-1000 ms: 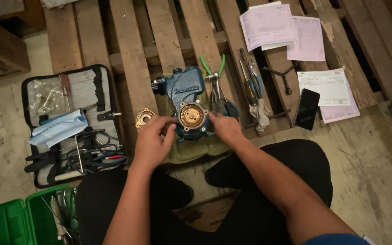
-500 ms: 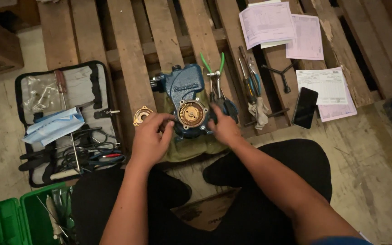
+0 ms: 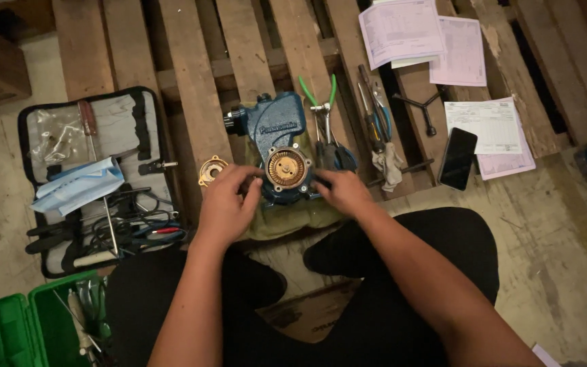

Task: The person is disassembling a blue water pump on a wooden pallet, using pliers and other tools to remove internal components for inspection.

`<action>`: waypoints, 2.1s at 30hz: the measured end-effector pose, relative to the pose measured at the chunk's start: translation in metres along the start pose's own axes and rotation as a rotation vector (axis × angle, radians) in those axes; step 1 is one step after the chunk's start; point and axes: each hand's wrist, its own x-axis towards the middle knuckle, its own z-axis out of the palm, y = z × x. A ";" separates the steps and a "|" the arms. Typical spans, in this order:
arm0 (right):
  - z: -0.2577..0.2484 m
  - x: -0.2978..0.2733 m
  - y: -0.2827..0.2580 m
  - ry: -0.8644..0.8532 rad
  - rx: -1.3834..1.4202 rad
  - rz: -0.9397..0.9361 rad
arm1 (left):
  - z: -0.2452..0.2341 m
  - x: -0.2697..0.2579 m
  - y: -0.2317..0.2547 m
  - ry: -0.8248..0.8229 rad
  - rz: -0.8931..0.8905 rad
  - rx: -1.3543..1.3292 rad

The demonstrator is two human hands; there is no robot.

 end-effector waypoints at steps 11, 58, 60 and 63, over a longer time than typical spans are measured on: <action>-0.018 -0.025 -0.022 -0.216 -0.187 0.046 | 0.004 0.005 -0.006 -0.003 0.040 0.018; -0.105 -0.171 -0.134 -0.244 0.481 0.783 | 0.095 -0.012 -0.055 0.066 -0.047 -0.061; -0.104 -0.169 -0.133 -0.194 0.608 0.755 | 0.094 -0.012 -0.053 0.059 -0.060 -0.065; -0.093 -0.166 -0.134 -0.128 0.616 0.738 | 0.092 -0.012 -0.052 0.046 -0.071 -0.066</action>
